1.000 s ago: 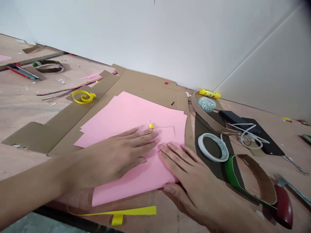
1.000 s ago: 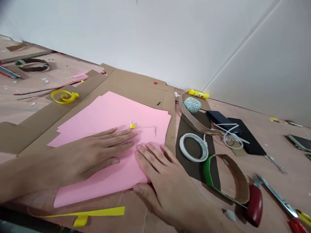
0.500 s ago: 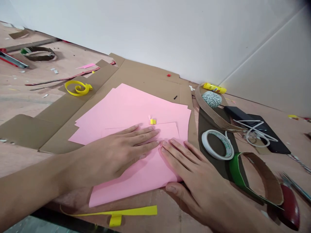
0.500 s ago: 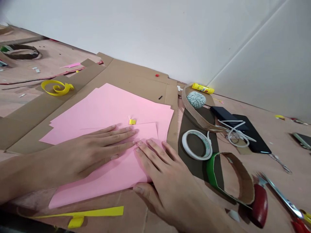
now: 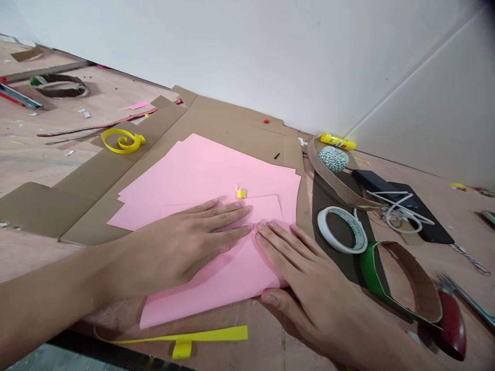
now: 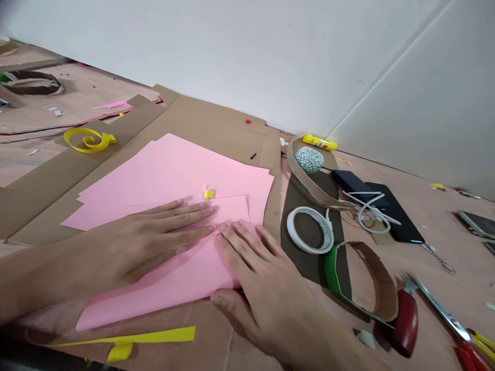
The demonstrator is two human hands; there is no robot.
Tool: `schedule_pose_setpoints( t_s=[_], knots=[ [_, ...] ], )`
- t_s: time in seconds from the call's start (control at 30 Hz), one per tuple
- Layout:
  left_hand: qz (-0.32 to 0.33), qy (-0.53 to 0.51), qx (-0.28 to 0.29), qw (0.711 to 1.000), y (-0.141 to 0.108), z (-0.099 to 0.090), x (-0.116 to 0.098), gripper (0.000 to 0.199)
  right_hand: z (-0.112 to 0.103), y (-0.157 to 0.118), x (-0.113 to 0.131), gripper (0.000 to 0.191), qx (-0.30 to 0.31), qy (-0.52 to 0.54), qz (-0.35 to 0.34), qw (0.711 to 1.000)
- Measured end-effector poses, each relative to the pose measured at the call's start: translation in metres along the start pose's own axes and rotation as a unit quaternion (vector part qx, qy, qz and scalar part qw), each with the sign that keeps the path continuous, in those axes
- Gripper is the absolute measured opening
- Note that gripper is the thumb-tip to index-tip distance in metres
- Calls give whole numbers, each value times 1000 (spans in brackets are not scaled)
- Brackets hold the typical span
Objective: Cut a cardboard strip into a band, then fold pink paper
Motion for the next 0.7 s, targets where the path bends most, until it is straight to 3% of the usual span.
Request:
schedule_pose_setpoints(
  t_s=[0.13,0.27,0.4,0.5,0.7],
  knots=[
    [-4,11,-16,1000,0,0,2,74,0,-2,0,68,-1,-3,3,1000],
    [14,26,-15,999,1,2,-2,72,-18,-2,18,72,-33,-32,-61,997],
    [23,49,-24,998,1,1,-3,66,-33,3,48,47,-19,-53,-158,986],
    [19,44,-24,999,-1,3,0,76,-30,6,63,47,6,-59,-210,976],
    [-6,41,-19,999,-4,8,8,78,-14,-2,57,48,0,-60,-209,976]
  ],
)
Point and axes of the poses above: each hand's wrist, its own y-axis towards the middle knuckle, its own z-axis out of the palm, x = y × z, the point moved 9 cm from there along y, towards the middle knuckle, and after that the axes turned 9 degrees about -x, right-handed, at the moved point
